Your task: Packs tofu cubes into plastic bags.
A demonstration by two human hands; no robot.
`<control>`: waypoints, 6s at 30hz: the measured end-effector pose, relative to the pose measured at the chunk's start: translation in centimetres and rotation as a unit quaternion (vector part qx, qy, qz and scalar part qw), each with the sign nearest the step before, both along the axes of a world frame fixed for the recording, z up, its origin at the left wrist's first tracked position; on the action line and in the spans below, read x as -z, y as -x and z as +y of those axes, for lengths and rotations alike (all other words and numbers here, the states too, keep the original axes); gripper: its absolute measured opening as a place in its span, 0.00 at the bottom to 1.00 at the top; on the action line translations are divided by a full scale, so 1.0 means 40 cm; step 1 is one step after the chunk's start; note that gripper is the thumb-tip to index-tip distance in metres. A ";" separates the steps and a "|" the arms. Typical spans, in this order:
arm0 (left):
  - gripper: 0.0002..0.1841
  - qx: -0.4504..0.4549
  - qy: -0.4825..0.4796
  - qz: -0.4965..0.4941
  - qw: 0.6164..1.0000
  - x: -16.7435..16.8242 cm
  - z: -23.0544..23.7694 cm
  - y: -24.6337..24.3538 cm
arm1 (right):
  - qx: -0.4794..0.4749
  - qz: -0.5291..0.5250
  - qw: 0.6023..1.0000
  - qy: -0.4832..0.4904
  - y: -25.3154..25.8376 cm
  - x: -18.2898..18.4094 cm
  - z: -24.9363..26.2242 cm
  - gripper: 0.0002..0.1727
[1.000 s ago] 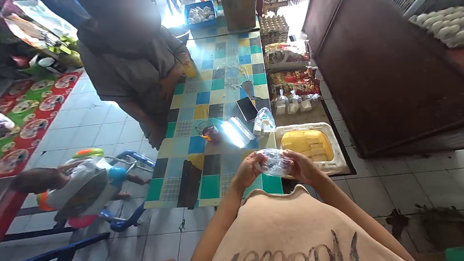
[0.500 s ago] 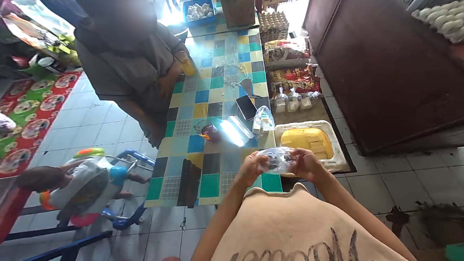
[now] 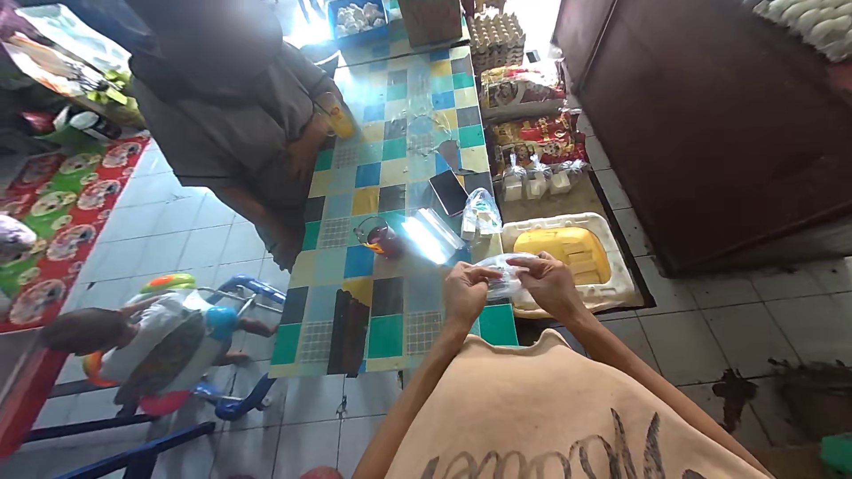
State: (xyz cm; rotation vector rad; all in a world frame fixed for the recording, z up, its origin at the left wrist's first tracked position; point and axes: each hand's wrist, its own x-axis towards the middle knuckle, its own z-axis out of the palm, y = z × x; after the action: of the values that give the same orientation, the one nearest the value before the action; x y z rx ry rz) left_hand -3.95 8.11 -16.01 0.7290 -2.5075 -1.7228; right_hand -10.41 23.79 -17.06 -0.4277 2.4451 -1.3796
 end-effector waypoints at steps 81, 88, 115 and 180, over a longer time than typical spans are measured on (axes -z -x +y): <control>0.13 -0.103 0.082 0.060 0.989 0.210 -0.010 -0.040 | -0.468 -0.191 0.775 -0.380 0.560 0.590 0.199 0.23; 0.15 -0.115 0.062 0.062 0.989 0.208 -0.012 -0.043 | -0.450 -0.209 0.747 -0.442 0.509 0.593 0.208 0.25; 0.14 -0.111 0.062 0.063 0.990 0.202 -0.027 -0.053 | -0.441 -0.239 0.715 -0.487 0.454 0.537 0.199 0.30; 0.07 0.000 0.072 -0.067 0.995 0.215 -0.009 -0.032 | -0.474 -0.342 0.690 -0.427 0.417 0.547 0.224 0.35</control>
State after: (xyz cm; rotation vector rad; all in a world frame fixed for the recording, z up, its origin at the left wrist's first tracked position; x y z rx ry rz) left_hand -2.66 7.73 -24.61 0.8606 -2.6832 -1.5209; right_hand -27.09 32.76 -38.93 -0.6209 1.5017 0.1183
